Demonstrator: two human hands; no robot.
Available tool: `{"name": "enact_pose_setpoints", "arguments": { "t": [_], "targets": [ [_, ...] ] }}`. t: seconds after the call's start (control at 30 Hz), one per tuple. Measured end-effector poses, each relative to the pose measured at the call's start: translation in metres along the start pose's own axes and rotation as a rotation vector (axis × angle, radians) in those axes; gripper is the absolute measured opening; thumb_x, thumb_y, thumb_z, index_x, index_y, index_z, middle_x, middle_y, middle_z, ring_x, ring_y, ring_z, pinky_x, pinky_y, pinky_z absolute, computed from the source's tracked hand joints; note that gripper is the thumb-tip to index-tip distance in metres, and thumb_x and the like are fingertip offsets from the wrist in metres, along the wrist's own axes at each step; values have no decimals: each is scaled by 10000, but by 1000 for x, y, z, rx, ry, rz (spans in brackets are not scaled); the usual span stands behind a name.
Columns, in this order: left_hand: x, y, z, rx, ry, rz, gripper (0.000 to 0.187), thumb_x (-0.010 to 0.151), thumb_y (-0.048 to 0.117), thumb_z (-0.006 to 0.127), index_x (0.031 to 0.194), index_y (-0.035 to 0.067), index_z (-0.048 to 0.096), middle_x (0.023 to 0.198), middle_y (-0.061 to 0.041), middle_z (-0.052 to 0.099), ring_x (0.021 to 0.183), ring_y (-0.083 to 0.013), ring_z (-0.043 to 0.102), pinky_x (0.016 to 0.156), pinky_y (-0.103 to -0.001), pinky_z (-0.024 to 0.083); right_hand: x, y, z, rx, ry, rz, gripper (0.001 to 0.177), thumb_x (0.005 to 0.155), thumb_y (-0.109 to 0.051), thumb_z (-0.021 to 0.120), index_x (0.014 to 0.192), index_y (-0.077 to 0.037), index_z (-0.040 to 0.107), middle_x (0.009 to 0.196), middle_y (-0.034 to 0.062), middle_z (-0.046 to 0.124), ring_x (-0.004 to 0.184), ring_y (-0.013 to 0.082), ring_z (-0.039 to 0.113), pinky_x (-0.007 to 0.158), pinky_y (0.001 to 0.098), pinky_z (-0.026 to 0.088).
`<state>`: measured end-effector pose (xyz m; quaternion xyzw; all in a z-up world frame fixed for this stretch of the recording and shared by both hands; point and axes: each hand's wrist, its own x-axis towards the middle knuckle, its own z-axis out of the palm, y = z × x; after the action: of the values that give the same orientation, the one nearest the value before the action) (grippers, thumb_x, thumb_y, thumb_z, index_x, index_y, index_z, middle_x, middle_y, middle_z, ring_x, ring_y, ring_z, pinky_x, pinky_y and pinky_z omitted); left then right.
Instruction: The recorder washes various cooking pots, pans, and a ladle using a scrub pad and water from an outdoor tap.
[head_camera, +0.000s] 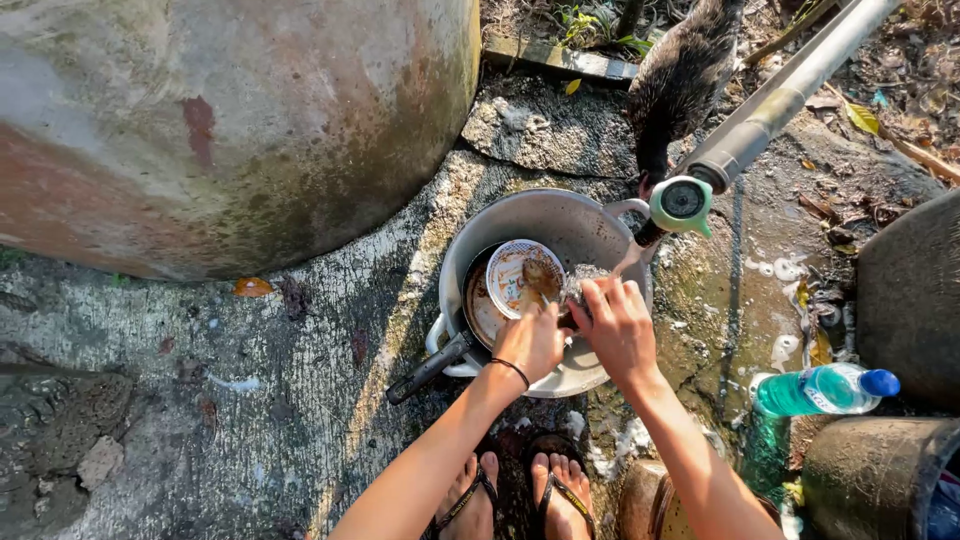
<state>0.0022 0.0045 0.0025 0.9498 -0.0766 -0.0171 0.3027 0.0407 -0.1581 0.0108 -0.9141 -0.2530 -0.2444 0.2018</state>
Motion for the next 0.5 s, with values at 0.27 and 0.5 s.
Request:
{"name": "enact_pose_setpoints", "arguments": {
  "t": [0.27,0.5],
  "targets": [
    [-12,16,14,183,-26,86,324,889,191,649,1132,-6,568,1012,-233,637,736,-377,722,638,-489,577,21,58,34,56,-385,222,366,923,-384,757,1080,-56,717,1052,187,679,946,366,661,791,455,564],
    [-1,5,5,120,57,51,345,956,210,627,1216,-12,582,1012,-235,624,703,-366,719,596,-468,575,5,-14,-11,-26,-44,81,307,913,-324,711,1064,-58,735,1031,160,658,911,353,649,764,442,569]
  ]
}}
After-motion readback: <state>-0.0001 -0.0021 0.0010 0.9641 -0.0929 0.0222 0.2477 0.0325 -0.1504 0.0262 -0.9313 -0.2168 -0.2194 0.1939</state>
